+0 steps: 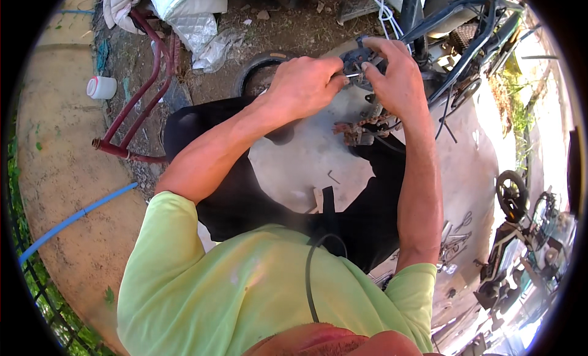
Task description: The person removes components from a bicycle brake caliper using a small metal pin, then disassembles the brake caliper parts by hand.
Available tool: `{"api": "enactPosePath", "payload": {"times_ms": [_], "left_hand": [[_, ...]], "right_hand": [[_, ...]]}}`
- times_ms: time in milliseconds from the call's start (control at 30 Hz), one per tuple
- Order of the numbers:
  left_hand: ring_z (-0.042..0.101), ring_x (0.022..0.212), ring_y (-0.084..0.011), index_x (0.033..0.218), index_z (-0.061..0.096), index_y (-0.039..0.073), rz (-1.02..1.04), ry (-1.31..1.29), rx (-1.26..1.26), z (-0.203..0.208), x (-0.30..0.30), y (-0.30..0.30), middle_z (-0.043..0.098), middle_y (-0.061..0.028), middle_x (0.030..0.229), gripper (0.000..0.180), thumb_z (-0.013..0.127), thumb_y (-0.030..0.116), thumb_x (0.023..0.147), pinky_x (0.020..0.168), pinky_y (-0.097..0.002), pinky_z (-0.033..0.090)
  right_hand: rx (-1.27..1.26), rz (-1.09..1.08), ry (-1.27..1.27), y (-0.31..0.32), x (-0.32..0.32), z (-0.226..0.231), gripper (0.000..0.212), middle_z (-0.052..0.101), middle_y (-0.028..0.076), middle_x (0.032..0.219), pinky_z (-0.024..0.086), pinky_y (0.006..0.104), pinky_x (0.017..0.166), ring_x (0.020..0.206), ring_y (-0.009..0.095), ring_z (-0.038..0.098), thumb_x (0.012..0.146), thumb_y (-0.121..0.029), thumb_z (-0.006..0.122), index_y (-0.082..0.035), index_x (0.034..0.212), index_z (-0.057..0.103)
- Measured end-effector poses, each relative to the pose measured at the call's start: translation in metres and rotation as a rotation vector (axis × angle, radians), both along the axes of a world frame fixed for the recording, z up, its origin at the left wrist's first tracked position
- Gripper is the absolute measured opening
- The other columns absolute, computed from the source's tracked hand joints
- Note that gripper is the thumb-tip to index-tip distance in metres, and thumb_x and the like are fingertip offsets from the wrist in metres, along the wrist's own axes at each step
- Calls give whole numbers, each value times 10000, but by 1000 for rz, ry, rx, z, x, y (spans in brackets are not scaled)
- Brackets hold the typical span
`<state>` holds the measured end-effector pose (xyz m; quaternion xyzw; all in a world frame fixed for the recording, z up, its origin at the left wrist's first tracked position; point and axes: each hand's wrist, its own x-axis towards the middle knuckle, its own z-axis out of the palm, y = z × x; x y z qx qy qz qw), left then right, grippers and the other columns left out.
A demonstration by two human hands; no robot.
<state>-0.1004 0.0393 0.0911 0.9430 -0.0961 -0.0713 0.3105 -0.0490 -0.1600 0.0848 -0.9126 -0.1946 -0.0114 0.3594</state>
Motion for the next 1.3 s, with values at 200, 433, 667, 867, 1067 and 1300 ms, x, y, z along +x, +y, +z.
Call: {"api": "enactPosePath", "payload": {"times_ms": [200, 433, 667, 867, 1067, 1300], "left_hand": [[657, 736, -418, 983, 637, 79, -8, -87, -7, -15, 3, -12, 677, -167, 749, 171, 610, 248, 973, 650, -503, 506], [655, 725, -404, 1033, 615, 89, -25, -94, 3, -17, 4, -19, 673, -157, 769, 127, 601, 204, 982, 634, -491, 498], [629, 737, -401, 1020, 611, 74, -82, -52, -55, -18, 9, -9, 622, -170, 757, 148, 601, 220, 998, 632, -468, 473], [610, 735, -393, 999, 593, 40, -58, 37, -82, -11, 14, -12, 613, -179, 797, 181, 604, 220, 1005, 638, -446, 471], [585, 720, -409, 959, 557, 39, -13, -28, -137, -26, 3, -16, 590, -174, 780, 183, 598, 210, 1010, 645, -451, 460], [615, 752, -422, 954, 522, 60, -31, 44, 20, -15, 3, -26, 609, -175, 748, 199, 560, 242, 1023, 633, -495, 447]], "right_hand": [[20, 449, 117, -22, 47, -14, 651, 451, 118, 1515, 403, 395, 1136, 1386, 322, 458, 790, -21, 638, -161, 1420, 551], [-72, 386, 139, -18, 44, -33, 507, 471, 154, 1486, 464, 395, 1073, 1313, 349, 534, 819, -104, 719, -242, 1304, 668], [32, 413, 172, -15, 48, -34, 462, 567, 138, 1178, 477, 385, 972, 1146, 328, 565, 786, -53, 718, -150, 1236, 691], [35, 412, 127, -18, 48, -38, 452, 573, 134, 1139, 482, 385, 954, 1130, 328, 569, 786, -57, 729, -151, 1227, 695], [25, 392, 148, -17, 44, -36, 448, 566, 141, 1179, 477, 390, 980, 1155, 339, 564, 790, -63, 735, -165, 1225, 700], [31, 389, 142, -19, 43, -36, 501, 557, 160, 1252, 474, 401, 1011, 1205, 359, 557, 771, -34, 736, -177, 1249, 689]]}}
